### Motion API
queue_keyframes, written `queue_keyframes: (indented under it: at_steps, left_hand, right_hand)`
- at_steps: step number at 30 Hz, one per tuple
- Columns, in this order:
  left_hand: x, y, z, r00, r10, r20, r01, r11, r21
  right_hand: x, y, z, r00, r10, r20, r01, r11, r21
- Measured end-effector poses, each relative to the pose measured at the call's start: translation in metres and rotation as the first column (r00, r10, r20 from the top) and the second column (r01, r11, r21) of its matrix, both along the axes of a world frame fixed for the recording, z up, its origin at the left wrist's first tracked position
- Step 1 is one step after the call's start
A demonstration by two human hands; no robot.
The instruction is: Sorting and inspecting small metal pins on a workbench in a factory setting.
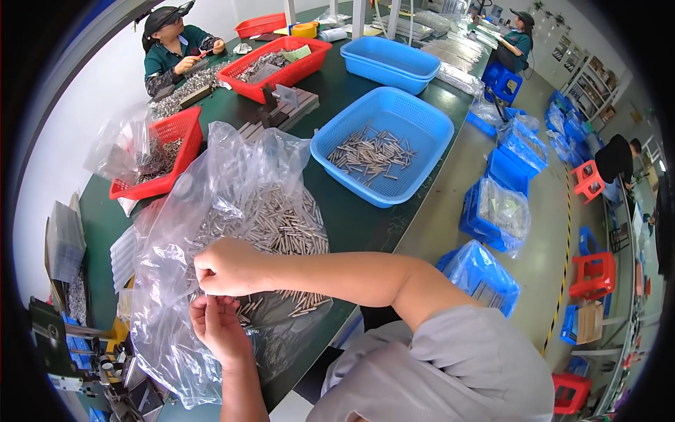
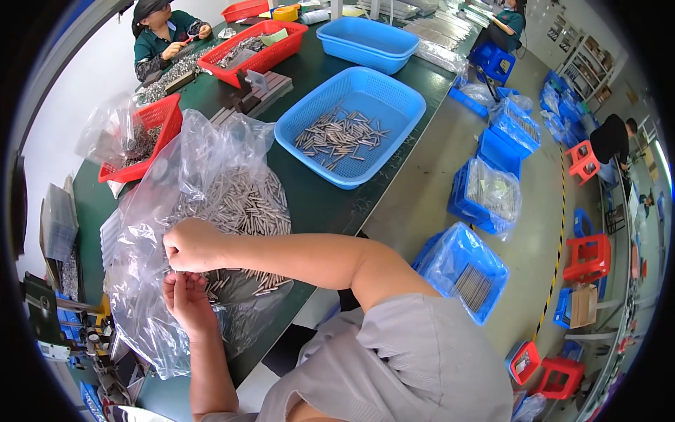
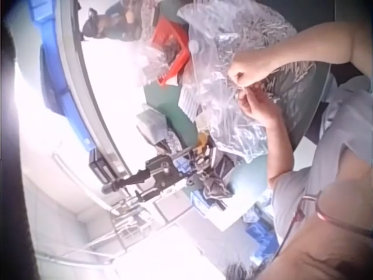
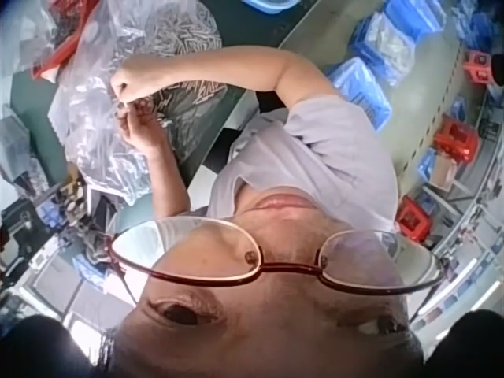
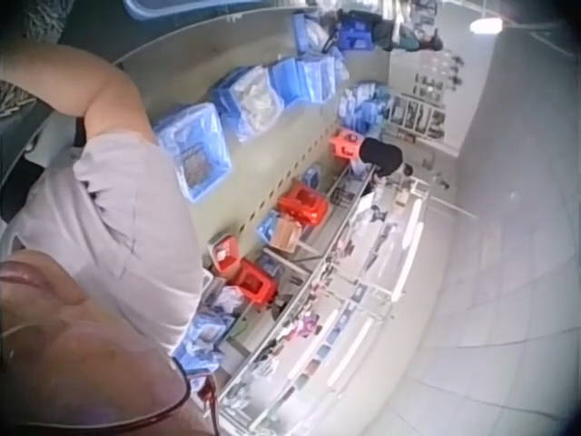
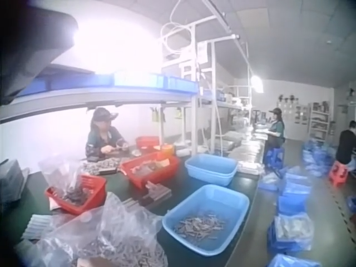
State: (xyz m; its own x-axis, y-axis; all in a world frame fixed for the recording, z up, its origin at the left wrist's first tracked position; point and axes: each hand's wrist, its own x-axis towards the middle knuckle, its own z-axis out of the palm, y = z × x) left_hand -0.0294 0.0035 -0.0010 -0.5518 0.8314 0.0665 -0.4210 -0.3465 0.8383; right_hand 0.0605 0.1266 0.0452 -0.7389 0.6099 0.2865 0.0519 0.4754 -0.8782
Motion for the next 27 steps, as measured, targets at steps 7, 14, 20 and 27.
queue_keyframes:
  at_steps: [7, 14, 20, 27]
  left_hand:
    - [-0.0001, -0.0013, 0.0029, 1.000, -0.002, 0.020, 0.002, 1.000, -0.017]
    - [-0.0003, 0.0008, 0.0069, 0.996, 0.014, 0.087, -0.011, 0.999, -0.035]
    - [-0.0025, 0.0017, 0.0057, 0.997, -0.012, 0.078, 0.014, 0.999, -0.029]
    - [0.0004, 0.0035, 0.0095, 0.988, 0.027, 0.149, -0.020, 0.998, -0.052]
  right_hand:
    - [0.0002, 0.0023, 0.0000, 1.000, 0.009, 0.011, -0.009, 0.999, 0.051]
    - [-0.0002, 0.0020, -0.0012, 0.999, -0.017, 0.035, 0.013, 0.993, 0.117]
    - [0.0034, 0.0031, 0.0012, 0.998, 0.027, 0.063, -0.037, 0.986, 0.163]
    - [0.0055, 0.0052, 0.0005, 0.977, 0.123, 0.176, -0.153, 0.973, 0.170]
